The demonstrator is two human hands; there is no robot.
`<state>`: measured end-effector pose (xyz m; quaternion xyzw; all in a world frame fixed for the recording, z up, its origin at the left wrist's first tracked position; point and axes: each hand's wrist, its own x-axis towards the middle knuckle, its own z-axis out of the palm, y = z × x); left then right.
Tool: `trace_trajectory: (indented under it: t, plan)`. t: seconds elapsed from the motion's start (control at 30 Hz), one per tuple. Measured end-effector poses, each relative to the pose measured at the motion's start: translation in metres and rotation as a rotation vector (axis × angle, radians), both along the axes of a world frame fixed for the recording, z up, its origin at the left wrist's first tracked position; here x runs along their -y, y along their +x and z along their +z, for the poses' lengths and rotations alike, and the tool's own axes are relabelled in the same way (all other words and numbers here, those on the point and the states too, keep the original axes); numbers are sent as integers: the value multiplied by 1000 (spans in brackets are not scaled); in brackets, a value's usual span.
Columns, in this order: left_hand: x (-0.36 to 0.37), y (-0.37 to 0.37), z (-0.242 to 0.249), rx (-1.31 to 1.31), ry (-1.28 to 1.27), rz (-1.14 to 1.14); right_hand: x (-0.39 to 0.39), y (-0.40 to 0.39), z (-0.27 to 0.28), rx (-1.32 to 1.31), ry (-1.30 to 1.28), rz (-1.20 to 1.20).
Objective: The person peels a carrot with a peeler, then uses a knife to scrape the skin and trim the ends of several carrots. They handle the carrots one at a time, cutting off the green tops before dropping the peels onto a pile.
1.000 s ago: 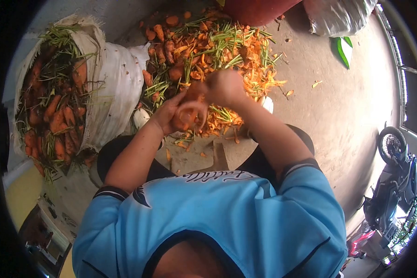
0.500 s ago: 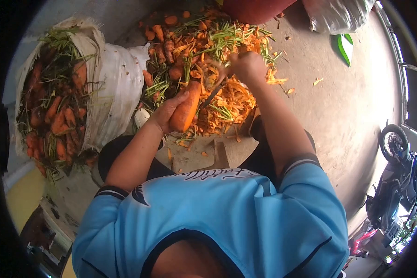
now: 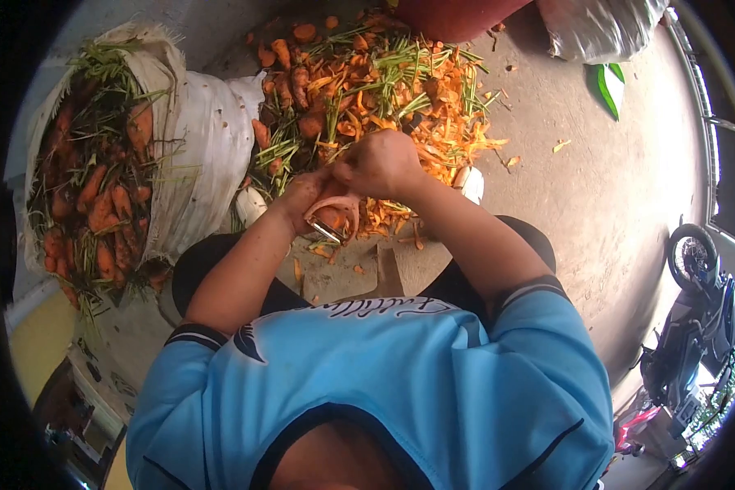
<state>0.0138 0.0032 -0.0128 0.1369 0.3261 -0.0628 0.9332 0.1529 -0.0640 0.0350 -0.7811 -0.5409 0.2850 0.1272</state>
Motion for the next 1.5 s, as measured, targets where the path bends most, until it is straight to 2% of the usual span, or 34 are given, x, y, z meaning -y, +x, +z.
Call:
trace_trajectory:
  t: [0.13, 0.2, 0.27, 0.33, 0.43, 0.47, 0.5, 0.53, 0.57, 0.67, 0.7, 0.77, 0.8, 0.83, 0.87, 0.93, 1.0, 1.1, 1.13, 1.17, 1.2, 1.27, 1.3, 1.4, 1.5]
  plan:
    - [-6, -9, -19, 31, -14, -127, 1, 8, -14, 91, -7, -29]
    - [1, -11, -18, -55, -6, -92, -5, 29, -23, 113, -132, -226]
    - [3, -7, -4, -103, 48, -77, 2, 69, -39, 328, -210, -253]
    - [0, -6, 11, -123, 139, -74, 7, 93, -52, 350, -289, -531]
    - [-9, -10, 6, -149, 150, -62, 5, 84, -40, 95, -174, -641]
    - [-9, -9, 4, -103, 105, -40, 3, 74, -41, 27, -125, -574]
    - [-10, -8, 3, -56, 63, -22, 1, 56, -22, 65, -127, -339]
    - [-11, -7, -1, -9, 23, -5, -1, 37, -20, 19, -76, -284]
    - [-8, -8, -23, -66, -53, 22, 0, 23, -8, -21, -39, -159]
    - [-5, -5, -9, 11, -43, 23, 5, -2, -3, 65, 323, 21]
    - [0, -2, -13, -72, -62, 77, 5, 0, -7, 67, 262, -20]
    - [2, -4, -2, -29, -1, 19, 2, 13, -24, 70, 139, -102]
    - [2, -5, 1, -7, 31, -10, -1, 24, -31, 118, 14, -180]
    - [3, -8, -6, -118, 45, -68, -4, 38, -38, 165, -111, -259]
    - [3, -10, -12, -119, 24, -72, -3, 58, -41, 236, -230, -233]
    - [0, -9, -11, -121, -18, -79, 7, 83, -63, 364, -221, -395]
    - [-7, -6, 9, -155, 53, -62, 8, 90, -72, 262, -176, -604]
    - [-9, -8, 10, -73, 45, -16, -4, 55, -23, 24, -163, -437]
    - [-9, -8, 5, -24, 26, -5, -7, 38, -14, 25, -123, -326]
    - [-6, -4, -1, -91, 86, 4, -3, 22, -9, 41, 37, -194]
    - [-6, -5, -5, -41, 31, 7, 1, 10, -9, 31, 146, -108]
    - [-6, -6, -10, 59, -78, 14, 2, -4, -4, 67, 186, -15]
    - [-5, -6, -7, -13, 32, 17, 1, -4, -6, 75, 182, -10]
    - [0, -2, 3, -120, 86, 47, 3, -2, -18, 45, 174, -17]
    - [-2, 0, -7, 90, -36, 18, 3, -2, -21, -36, 162, -54]
